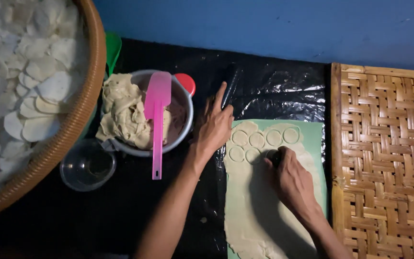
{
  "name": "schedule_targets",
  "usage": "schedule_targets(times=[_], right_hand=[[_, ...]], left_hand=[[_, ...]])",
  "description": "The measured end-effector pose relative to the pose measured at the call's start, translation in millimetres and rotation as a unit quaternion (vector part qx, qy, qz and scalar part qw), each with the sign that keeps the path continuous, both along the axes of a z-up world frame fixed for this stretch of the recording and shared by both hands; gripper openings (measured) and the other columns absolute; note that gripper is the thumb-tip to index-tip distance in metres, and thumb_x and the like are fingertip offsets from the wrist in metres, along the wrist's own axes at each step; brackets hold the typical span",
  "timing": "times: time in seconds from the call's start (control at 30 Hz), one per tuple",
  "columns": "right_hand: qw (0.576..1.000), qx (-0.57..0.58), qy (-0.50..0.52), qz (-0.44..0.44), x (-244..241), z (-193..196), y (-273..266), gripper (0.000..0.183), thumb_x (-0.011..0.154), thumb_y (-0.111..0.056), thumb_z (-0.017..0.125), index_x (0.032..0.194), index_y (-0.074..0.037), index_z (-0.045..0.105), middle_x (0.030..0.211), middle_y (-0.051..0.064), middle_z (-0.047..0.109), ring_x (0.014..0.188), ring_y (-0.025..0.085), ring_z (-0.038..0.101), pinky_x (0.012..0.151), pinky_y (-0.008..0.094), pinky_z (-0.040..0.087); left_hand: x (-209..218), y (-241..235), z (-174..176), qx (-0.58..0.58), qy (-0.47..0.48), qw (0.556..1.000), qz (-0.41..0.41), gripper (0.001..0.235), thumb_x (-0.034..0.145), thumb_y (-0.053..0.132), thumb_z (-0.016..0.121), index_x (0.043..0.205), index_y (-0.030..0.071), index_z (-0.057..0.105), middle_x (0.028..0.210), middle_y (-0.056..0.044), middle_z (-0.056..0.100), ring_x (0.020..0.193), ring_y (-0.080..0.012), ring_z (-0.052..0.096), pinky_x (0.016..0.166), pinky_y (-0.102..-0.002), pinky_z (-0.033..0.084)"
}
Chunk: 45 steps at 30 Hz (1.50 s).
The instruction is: The person uses a rolling pin to flatten dough on a green mat, then uses a circular cutter to cut out multiple round pieces. The cut dough circles are transferred to a woven tray using a pink spatula.
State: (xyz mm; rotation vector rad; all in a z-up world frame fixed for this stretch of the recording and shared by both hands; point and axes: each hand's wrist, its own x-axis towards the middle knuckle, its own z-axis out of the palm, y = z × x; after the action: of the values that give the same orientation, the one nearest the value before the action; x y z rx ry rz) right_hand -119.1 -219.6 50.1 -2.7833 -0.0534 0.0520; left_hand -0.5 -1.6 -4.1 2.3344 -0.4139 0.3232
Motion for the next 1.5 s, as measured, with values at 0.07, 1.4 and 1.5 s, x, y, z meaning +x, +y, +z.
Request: schedule_targets(times=[0.07, 1.4, 1.5], right_hand=[[1.000, -0.013, -0.001, 0.011, -0.8, -2.3, -3.4, 0.041, 0.097, -0.039, 0.060, 0.113, -0.002, 0.051, 0.099, 0.021, 0.063, 0.089, 0.044, 0.067, 0.068, 0.052, 0.053], [0.996, -0.083, -0.034, 0.029, 7.5, -12.6, -47.3, 0.040, 0.096, -0.027, 0.053, 0.127, -0.002, 0.050, 0.108, 0.022, 0.063, 0.092, 0.042, 0.069, 0.064, 0.050, 0.055], [0.989, -0.147, 0.006, 0.013, 16.1, -6.6, -34.7, 0.043, 0.102, -0.041, 0.053, 0.121, -0.003, 0.051, 0.103, 0.021, 0.063, 0.091, 0.038, 0.071, 0.060, 0.047, 0.056]], left_hand=[[1.3, -1.1, -3.2, 0.003, -0.009, 1.000, -0.001, 0.010, 0.085, 0.005, 0.071, 0.092, 0.001, 0.066, 0.166, -0.019, 0.026, 0.132, -0.0526, 0.047, 0.108, -0.057, 0.043], [-0.7, -0.4, 10.9, 0.018, -0.011, 1.000, 0.006, 0.009, 0.084, 0.005, 0.072, 0.088, 0.002, 0.065, 0.165, -0.019, 0.029, 0.121, -0.0455, 0.055, 0.099, -0.055, 0.047], [0.5, -0.2, 7.5, 0.017, -0.020, 1.000, 0.006, 0.008, 0.084, 0.006, 0.072, 0.087, 0.002, 0.065, 0.164, -0.019, 0.030, 0.123, -0.0457, 0.054, 0.099, -0.055, 0.047]])
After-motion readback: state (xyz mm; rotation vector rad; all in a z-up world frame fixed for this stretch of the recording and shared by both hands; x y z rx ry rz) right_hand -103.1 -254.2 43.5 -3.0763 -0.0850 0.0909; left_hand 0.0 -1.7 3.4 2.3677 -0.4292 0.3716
